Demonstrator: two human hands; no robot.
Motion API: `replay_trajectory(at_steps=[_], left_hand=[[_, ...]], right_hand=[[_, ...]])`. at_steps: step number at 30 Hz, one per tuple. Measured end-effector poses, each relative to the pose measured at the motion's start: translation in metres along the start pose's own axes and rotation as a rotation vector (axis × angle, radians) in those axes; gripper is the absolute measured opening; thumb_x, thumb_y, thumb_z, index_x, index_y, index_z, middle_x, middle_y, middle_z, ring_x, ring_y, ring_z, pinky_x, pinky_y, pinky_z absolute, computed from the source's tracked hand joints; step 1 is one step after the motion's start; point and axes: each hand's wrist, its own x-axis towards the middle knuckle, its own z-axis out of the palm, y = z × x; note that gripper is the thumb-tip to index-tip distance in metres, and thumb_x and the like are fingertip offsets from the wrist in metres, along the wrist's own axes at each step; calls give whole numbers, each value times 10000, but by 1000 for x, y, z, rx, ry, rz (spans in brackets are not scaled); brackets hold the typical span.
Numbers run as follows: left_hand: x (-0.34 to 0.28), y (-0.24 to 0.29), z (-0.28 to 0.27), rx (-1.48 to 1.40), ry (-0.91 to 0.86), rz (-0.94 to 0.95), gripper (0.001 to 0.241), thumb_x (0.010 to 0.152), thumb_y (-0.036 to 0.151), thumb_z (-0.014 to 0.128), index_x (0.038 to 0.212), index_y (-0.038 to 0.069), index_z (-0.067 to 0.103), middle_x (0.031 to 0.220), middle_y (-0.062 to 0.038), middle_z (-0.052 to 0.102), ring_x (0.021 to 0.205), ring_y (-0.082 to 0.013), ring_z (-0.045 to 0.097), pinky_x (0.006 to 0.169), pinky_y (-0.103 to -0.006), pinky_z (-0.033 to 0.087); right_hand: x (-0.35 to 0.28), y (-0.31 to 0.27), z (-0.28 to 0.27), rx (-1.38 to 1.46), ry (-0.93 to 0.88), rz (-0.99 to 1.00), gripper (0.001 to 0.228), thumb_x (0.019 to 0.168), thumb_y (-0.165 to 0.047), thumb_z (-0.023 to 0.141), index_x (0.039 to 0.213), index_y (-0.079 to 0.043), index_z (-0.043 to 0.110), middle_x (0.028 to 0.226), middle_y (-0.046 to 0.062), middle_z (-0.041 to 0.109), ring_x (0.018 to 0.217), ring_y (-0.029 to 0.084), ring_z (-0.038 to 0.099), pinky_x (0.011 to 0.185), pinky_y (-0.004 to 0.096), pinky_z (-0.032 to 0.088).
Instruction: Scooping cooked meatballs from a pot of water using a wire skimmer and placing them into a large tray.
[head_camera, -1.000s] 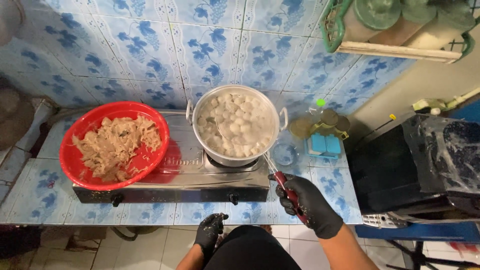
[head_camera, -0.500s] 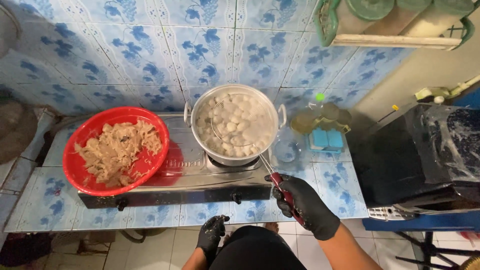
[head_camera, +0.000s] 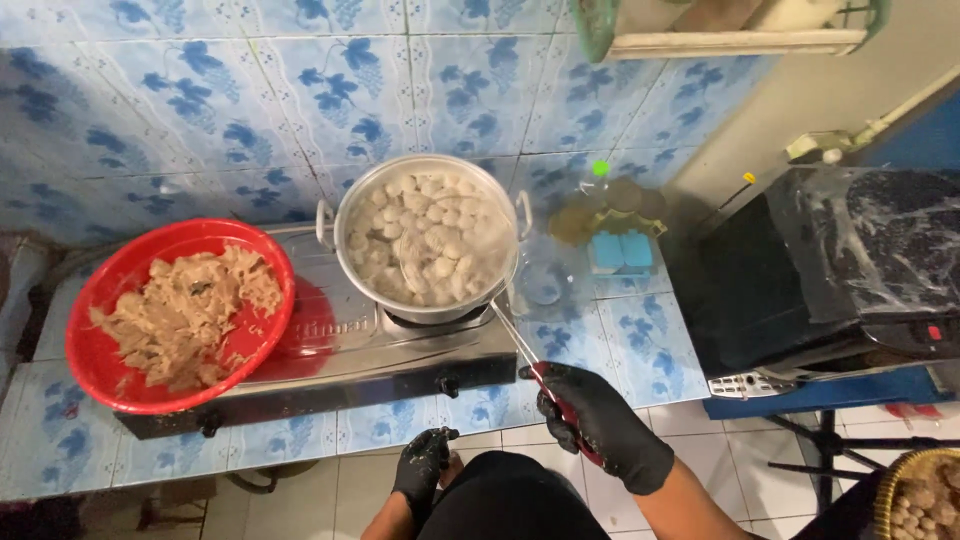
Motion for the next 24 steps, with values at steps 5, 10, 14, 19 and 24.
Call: replay_trajectory(at_steps=[5, 10, 14, 19, 24], left_hand=[[-18, 18, 28, -19, 1, -59, 295, 920, 128, 613, 1049, 94, 876, 878, -76, 759, 758, -195, 645, 695, -292, 500], [12, -26, 57, 347, -160, 189, 420, 913, 18, 521, 1149, 166, 835, 1071, 13, 757, 906, -94, 707, 804, -206, 573], [-33, 6, 107, 38, -105, 37, 330, 984, 212, 594, 1116, 38, 841, 824, -80, 705, 737, -187, 589, 710, -299, 504], [-58, -9, 171, -265, -216, 40, 178, 954, 76, 657, 984, -90, 711, 1112, -255, 776, 654, -183, 496, 595, -285, 375], [-101, 3, 249, 245, -157, 18, 367, 971, 135, 531, 1108, 39, 858, 716, -68, 618, 640, -175, 523, 549, -273, 322]], right_hand=[[-19, 11, -26, 80, 4, 36, 379, 1032, -221, 552, 1258, 56, 677, 710, 115, 484, 418, 163, 334, 386, 297, 252], [-59, 10, -60, 98, 27, 91, 430, 1020, -302, 567, 1274, 21, 693, 669, 88, 451, 407, 157, 326, 394, 282, 238], [-96, 18, -109, 172, 116, 32, 421, 1008, -285, 582, 1244, 47, 688, 632, 96, 449, 405, 160, 301, 385, 289, 205], [-160, 44, -183, 294, 325, -24, 425, 989, -266, 607, 1235, 68, 700, 618, 103, 394, 416, 161, 272, 373, 278, 183], [-236, 81, -263, 468, 509, -173, 424, 978, -227, 601, 1202, 118, 704, 541, 77, 340, 406, 148, 271, 367, 266, 167]])
